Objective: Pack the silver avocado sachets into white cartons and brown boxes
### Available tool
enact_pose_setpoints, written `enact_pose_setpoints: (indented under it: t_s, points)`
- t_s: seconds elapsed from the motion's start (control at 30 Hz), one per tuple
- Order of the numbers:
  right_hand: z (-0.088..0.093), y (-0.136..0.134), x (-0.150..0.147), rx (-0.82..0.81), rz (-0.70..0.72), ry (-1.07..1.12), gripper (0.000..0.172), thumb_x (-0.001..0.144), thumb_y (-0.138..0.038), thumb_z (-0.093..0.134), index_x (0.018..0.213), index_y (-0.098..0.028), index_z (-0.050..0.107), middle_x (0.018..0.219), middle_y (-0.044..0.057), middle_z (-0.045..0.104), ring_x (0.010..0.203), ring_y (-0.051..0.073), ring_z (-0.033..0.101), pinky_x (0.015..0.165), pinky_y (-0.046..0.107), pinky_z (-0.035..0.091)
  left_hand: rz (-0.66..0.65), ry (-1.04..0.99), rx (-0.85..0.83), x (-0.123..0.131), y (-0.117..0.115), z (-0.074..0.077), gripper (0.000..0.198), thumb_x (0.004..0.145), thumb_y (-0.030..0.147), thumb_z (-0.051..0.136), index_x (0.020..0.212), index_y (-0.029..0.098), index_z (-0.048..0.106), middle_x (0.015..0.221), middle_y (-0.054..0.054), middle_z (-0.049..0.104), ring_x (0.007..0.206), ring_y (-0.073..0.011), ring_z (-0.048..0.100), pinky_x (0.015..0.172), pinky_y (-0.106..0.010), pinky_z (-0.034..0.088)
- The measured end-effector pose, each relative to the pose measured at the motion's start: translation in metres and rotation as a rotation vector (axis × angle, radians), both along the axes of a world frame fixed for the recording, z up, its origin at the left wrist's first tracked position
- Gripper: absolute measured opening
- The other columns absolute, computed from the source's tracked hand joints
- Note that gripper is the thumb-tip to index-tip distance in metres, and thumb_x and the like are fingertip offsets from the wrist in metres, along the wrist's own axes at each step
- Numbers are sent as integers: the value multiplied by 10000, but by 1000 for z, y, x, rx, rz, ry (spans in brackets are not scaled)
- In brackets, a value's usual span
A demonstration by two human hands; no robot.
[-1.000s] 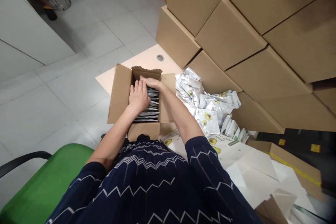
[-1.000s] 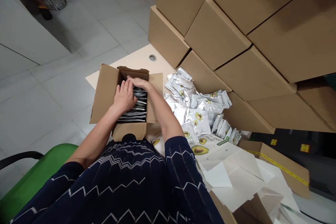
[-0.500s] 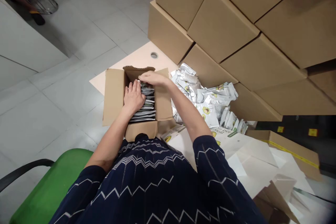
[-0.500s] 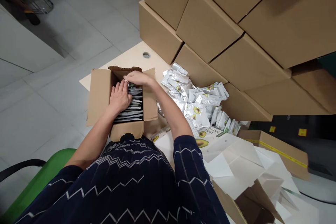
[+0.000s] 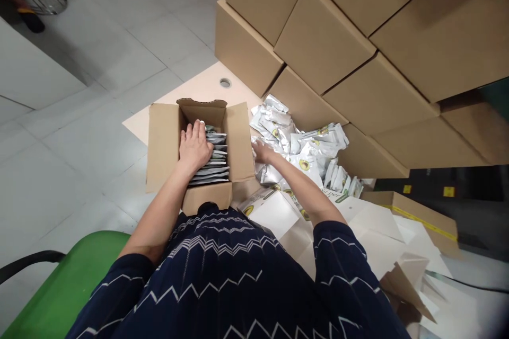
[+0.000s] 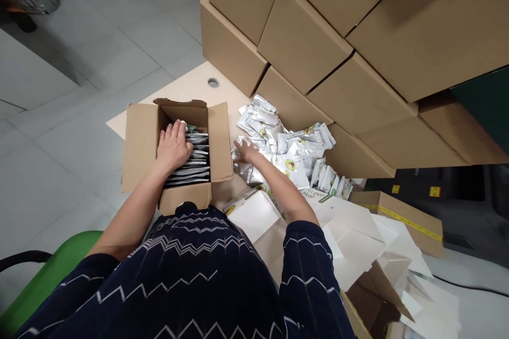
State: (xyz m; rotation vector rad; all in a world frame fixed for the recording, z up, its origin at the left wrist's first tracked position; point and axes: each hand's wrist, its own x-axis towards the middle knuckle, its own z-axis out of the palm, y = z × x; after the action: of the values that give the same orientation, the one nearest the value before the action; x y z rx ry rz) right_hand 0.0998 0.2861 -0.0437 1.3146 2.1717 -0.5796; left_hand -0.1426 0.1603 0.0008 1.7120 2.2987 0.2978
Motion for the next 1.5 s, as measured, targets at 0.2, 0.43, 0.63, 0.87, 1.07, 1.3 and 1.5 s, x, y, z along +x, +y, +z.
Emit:
enact_pose_setpoints:
  t_s: [0.2,0.43,0.63,0.87,1.07,1.3,1.5]
  points:
    - [-30,-43,1,84,265,-205,951,859,-400,658,1636,-273,125,1699,138,-25,1490,547,1,1087,722,261,12,8,-27,0,-1,1,714,907,290,309,1567,24,256,1660,-133,253,1516,-354,237,1245,-521,178]
    - [-19,-33,11,147,227,-121,614,946,-192,460,1551,-226,368,1616,188,301,1394,410,397,1024,545,457,12,12,-5,0,0,-4,718,897,283,321,1562,20,265,1653,-142,268,1513,-357,246,1240,-533,189]
    - [22,-9,30,253,64,108,622,886,-38,392,1480,-207,466,1414,139,589,1200,260,619,995,380,493,15,4,15,0,-2,-4,705,899,276,330,1552,12,286,1631,-176,309,1508,-356,261,1237,-540,200]
    - [127,15,49,705,-145,589,532,877,-93,385,1354,-186,600,1285,108,686,1185,245,644,1022,409,495,19,2,10,1,-2,-4,702,905,269,336,1547,-11,280,1568,-205,404,1498,-368,273,1235,-534,195]
    - [192,-18,1,743,117,985,476,962,-167,324,1341,-242,601,1267,61,684,1188,191,634,1059,398,478,23,18,27,2,-3,-3,687,909,257,335,1540,-10,294,1540,-215,435,1488,-367,290,1227,-531,207]
    - [160,-20,-100,466,352,767,513,904,-77,351,1340,-211,586,1333,66,641,1207,212,601,1014,348,487,16,42,44,2,-3,-8,697,901,273,356,1535,-11,298,1537,-213,439,1491,-360,289,1228,-520,211]
    - [130,-6,-153,335,407,542,479,917,-92,387,1343,-222,564,1297,93,648,1149,258,608,970,392,482,26,41,27,1,-3,-7,702,895,274,355,1528,-23,304,1540,-217,433,1486,-373,295,1226,-528,215]
